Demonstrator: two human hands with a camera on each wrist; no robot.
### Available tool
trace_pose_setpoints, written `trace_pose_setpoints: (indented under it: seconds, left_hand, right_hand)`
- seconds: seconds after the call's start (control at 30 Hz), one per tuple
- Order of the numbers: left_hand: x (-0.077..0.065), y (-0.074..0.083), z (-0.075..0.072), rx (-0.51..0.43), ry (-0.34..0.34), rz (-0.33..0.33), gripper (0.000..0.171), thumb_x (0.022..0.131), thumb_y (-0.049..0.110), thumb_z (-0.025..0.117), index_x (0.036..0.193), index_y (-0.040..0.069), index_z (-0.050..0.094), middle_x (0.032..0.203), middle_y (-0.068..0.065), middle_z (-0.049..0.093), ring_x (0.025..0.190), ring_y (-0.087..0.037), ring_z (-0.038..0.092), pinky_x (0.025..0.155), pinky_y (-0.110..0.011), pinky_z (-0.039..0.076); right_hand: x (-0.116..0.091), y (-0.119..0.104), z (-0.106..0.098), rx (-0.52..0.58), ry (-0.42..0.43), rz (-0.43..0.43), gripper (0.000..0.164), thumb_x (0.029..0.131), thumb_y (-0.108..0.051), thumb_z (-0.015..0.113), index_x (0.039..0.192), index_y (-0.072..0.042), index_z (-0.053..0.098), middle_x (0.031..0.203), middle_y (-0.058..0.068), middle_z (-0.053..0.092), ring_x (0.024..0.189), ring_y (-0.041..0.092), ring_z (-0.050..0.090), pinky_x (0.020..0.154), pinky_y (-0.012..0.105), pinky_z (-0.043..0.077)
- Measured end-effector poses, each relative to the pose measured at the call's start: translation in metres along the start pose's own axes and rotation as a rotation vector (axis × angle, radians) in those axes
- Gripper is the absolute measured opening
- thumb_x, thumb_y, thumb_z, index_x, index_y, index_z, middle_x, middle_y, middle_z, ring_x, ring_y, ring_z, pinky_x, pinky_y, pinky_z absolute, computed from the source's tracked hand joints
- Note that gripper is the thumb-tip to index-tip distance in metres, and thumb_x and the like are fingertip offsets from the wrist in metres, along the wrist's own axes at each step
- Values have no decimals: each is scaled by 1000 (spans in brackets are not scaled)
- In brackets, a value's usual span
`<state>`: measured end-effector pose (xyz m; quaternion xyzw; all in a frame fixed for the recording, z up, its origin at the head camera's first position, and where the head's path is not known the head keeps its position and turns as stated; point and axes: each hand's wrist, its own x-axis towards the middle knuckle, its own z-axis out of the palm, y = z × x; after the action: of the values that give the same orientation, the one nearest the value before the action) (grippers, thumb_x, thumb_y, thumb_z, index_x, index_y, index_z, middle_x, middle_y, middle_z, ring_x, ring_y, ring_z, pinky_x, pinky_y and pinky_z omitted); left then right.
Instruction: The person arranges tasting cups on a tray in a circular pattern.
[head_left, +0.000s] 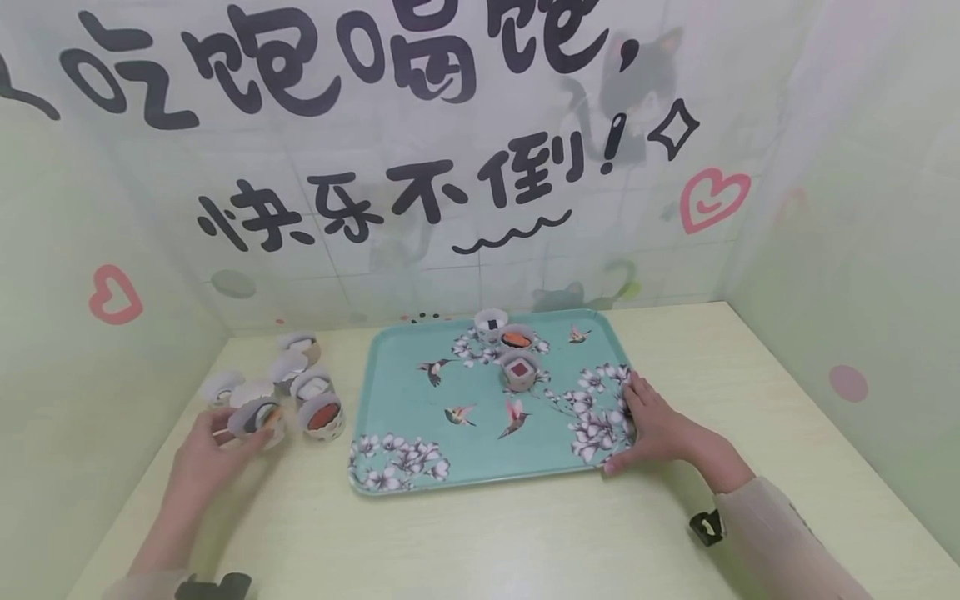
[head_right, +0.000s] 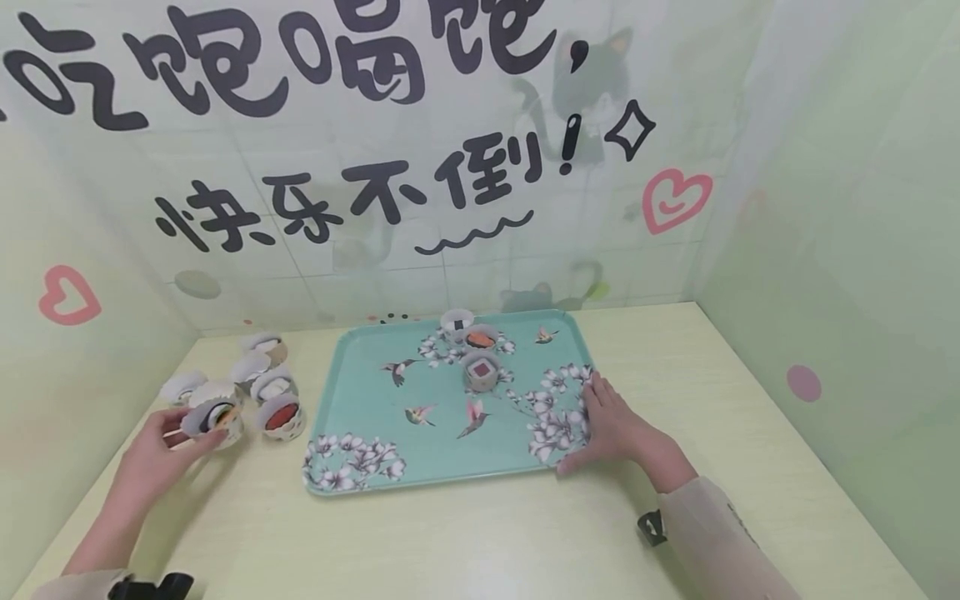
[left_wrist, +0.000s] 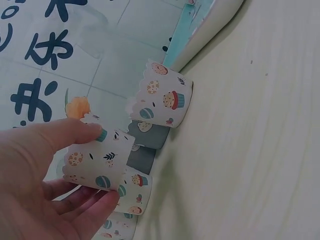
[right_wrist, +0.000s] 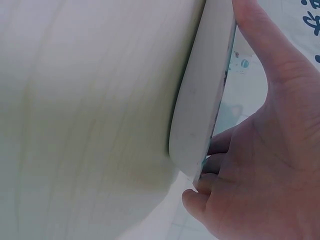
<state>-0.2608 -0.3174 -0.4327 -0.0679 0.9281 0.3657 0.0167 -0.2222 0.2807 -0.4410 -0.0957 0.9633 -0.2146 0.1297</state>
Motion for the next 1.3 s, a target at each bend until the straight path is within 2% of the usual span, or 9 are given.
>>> trace_pose_setpoints:
  seconds: [0.07, 0.17, 0.57, 0.97, 1.1, 1.3]
  left_hand:
    - [-2, 2, -1, -1, 12, 21, 86, 93, 46, 66, 146, -8, 26, 146, -35, 38, 130, -54, 45, 69, -9, 40]
    - [-5, 5, -2, -2, 23, 40, 85, 93, 44, 67, 146, -9, 27, 145, -34, 39, 129, -54, 46, 64, -4, 37]
    - [-12, 18, -1, 5, 45, 105, 77, 92, 41, 70, 142, -5, 33, 140, -31, 46, 126, -52, 50, 66, -7, 39]
    - [-16, 31, 3, 3, 23, 139, 78, 91, 40, 71, 143, -4, 33, 141, -30, 46, 127, -54, 49, 70, -15, 44]
    - [-16, 34, 6, -8, 6, 157, 78, 92, 39, 71, 143, -6, 33, 140, -31, 45, 127, -56, 48, 70, -13, 44]
    - [-17, 37, 12, -37, 15, 179, 75, 91, 37, 72, 142, -5, 35, 139, -32, 48, 126, -54, 50, 70, -9, 43]
  right_hand:
    - [0, 0, 0, 1, 0, -1, 140, 62, -56, 89, 150, 20, 11, 159, 41, -2, 147, 58, 2, 119, 69, 15]
    - [0, 0, 0, 0, 3, -10, 140, 62, -56, 89, 149, 21, 11, 158, 42, -1, 147, 59, 3, 118, 69, 16]
    - [0, 0, 0, -13, 9, -26, 141, 62, -55, 90, 148, 22, 10, 157, 44, 0, 146, 60, 4, 118, 69, 16]
    - [0, -1, -1, -17, 5, -19, 142, 61, -55, 90, 148, 22, 9, 157, 44, 0, 146, 60, 4, 119, 68, 17]
    - [-1, -1, -1, -10, 7, -24, 141, 61, -53, 91, 148, 23, 9, 156, 44, 0, 145, 60, 4, 118, 69, 17]
    - [-2, -2, -1, -13, 8, -27, 140, 62, -52, 91, 148, 23, 10, 156, 44, 0, 146, 60, 4, 118, 69, 17]
